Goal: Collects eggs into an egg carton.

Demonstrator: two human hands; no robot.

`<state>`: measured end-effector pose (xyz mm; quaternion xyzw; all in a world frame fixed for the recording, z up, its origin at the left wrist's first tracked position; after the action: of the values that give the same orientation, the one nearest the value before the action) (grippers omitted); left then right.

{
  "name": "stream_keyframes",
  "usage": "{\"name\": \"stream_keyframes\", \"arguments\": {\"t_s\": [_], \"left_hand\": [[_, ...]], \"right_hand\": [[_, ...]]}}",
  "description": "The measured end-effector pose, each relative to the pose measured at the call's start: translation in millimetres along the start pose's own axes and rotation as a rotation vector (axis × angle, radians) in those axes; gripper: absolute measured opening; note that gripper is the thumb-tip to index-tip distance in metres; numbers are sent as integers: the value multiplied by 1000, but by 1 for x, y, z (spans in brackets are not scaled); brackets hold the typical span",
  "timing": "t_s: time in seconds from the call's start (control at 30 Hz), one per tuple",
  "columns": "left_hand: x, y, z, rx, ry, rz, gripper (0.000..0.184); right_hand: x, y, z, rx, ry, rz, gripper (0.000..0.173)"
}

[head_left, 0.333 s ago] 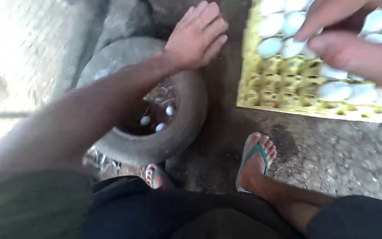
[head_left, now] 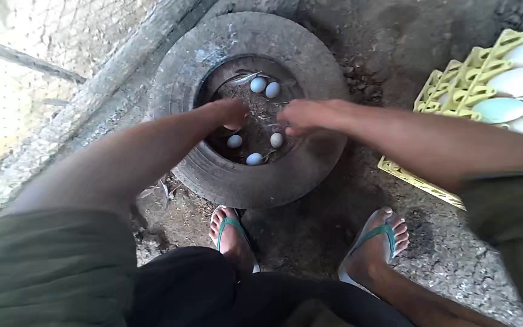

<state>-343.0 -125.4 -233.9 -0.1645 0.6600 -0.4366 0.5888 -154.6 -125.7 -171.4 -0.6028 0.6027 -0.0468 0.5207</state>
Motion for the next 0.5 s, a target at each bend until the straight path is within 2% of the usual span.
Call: {"name": "stream_keyframes", "arguments": {"t_s": [0.1,0.17,0.23,0.37,0.4,0.5], "left_hand": [[58,22,-18,-75,-26,-173,43],[80,29,-15,-99,-23,-249,49],[86,33,-10,-55,-5,-266,46],[94,37,-3,31,-7,-270,45],[95,35,-3,33,-22,-268,45],[98,34,-4,19,-64,-264,45]], "right_hand": [[38,89,7,169,155,-44,38],[70,120,7,278,226,-75,42],[92,133,7,350,270,-66,44],[90,138,16,429,326,-139,77],[89,138,22,428,367,-154,78],[82,142,48,384,646,-35,44]]}}
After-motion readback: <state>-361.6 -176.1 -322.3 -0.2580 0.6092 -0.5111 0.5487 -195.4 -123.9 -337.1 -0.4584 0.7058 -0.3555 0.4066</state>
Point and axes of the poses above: each hand's wrist, its own y-axis towards the middle knuckle, its own x-axis out of the palm, z = x × y, the point moved 3 cm from there along y, towards the middle knuckle, and after that the axes turned 8 degrees about y, right-handed, at the moved point
